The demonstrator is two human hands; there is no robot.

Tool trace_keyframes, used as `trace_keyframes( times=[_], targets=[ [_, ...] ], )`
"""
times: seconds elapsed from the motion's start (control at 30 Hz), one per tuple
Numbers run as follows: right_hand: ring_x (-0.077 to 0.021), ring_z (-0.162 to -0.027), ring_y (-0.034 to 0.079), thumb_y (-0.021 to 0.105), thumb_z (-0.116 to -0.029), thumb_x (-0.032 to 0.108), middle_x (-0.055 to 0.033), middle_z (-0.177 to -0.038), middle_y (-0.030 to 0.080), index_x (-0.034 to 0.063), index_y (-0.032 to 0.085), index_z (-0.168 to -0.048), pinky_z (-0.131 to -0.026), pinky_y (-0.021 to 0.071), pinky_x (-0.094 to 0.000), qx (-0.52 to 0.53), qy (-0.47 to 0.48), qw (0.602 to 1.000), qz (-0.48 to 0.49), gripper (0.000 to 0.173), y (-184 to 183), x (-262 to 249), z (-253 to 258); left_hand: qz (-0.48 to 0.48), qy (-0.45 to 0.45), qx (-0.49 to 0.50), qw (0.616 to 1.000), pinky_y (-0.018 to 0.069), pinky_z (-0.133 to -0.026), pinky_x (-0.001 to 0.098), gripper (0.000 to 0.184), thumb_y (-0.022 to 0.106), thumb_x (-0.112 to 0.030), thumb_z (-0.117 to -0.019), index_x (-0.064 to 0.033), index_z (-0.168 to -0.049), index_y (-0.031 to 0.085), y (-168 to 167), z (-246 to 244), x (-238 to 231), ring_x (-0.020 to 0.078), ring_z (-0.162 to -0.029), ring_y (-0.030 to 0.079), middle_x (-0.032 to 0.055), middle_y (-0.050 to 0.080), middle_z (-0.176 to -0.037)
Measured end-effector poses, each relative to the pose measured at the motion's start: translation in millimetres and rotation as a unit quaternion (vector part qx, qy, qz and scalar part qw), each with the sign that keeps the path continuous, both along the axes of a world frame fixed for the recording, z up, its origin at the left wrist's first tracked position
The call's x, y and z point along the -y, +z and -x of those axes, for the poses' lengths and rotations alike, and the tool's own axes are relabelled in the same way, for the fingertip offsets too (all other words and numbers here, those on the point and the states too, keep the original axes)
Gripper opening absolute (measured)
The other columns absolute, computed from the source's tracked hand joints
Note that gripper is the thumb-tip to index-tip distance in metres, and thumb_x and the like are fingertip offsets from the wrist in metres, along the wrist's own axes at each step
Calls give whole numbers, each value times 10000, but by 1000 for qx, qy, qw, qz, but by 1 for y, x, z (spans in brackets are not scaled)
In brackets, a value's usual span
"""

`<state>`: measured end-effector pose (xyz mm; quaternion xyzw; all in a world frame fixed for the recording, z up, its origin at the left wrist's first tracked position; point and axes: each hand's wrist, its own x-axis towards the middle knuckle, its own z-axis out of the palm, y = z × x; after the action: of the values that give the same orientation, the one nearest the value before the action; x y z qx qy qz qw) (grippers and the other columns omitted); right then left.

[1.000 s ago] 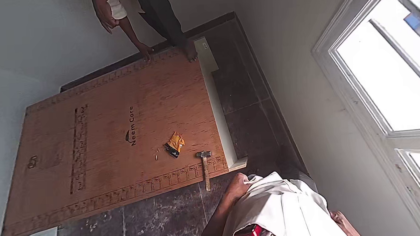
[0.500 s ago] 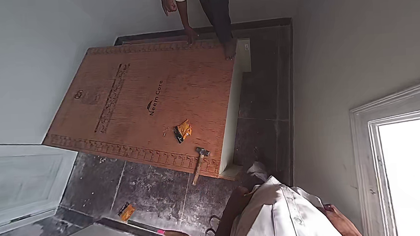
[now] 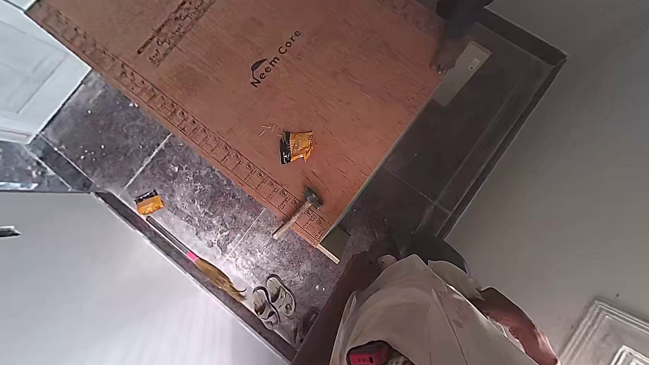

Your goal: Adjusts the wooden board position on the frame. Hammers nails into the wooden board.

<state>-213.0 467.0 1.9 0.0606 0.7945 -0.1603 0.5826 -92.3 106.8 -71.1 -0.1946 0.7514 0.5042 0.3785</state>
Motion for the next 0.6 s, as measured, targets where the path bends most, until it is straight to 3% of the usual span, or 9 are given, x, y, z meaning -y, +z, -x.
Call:
trace_keyframes(
  times=[0.07,0.17,0.23,0.3,0.33,0.4,0.47,0.53,0.6],
  targets=[
    [-265,-719,594,664,-999,364,-146,-752,613,-16,651,-839,-700,472,-491,51,130,989,-43,411,-11,12,40,82,78,-34,993,451,-1094,503,401,583,-331,-1030,-13,-1258,673,-23,5,6,349,-1262,579,205,639,-1284],
    [-356,-933,694,566,-1013,557,-201,-951,715,5,707,-977,-818,514,-585,47,299,946,-114,570,-44,54,111,191,84,-4,978,298,-1222,499,518,587,-334,-1029,-80,-1477,535,-68,34,32,338,-1493,369,170,451,-1569],
    [-381,-1000,685,608,-998,535,-204,-1017,718,35,724,-1041,-849,503,-599,-89,327,937,-84,516,-77,103,158,236,68,-8,969,183,-1270,492,627,604,-322,-1011,-99,-1565,415,-115,56,53,328,-1577,194,164,290,-1672],
    [-432,-1061,678,699,-955,471,-231,-1123,713,12,743,-1108,-898,515,-624,-280,358,890,41,486,-134,155,199,271,44,-35,961,95,-1284,505,735,628,-320,-988,-74,-1609,321,-167,75,75,341,-1600,73,190,158,-1711],
    [-474,-1129,647,702,-943,470,-261,-1232,677,-12,731,-1158,-936,498,-645,-347,380,850,112,528,-168,179,214,293,20,-54,954,85,-1282,515,778,631,-330,-985,-44,-1618,281,-188,79,84,350,-1600,65,208,136,-1711],
    [-503,-1291,556,618,-946,567,-273,-1439,561,-2,706,-1229,-1037,449,-658,-415,425,778,202,642,-226,228,244,370,-24,-139,918,164,-1269,522,804,629,-389,-983,-8,-1607,295,-229,83,91,336,-1586,178,200,224,-1693],
    [-504,-1356,500,541,-935,661,-282,-1484,518,25,708,-1242,-1099,387,-670,-458,450,714,280,726,-271,280,267,441,-35,-243,863,229,-1249,519,758,602,-426,-996,-39,-1596,348,-262,81,99,297,-1566,262,148,313,-1674],
    [-502,-1396,460,456,-942,721,-292,-1503,491,59,689,-1263,-1115,340,-693,-486,476,651,335,772,-303,322,284,473,-25,-320,820,248,-1244,505,649,541,-362,-1022,-80,-1586,390,-285,74,104,272,-1546,315,109,373,-1652],
    [-500,-1401,457,462,-926,724,-291,-1505,491,88,675,-1294,-1110,328,-703,-506,484,614,365,765,-330,352,303,504,-34,-349,789,263,-1240,486,597,487,-343,-1038,-106,-1580,404,-295,71,107,257,-1537,333,91,394,-1643]
  ],
)
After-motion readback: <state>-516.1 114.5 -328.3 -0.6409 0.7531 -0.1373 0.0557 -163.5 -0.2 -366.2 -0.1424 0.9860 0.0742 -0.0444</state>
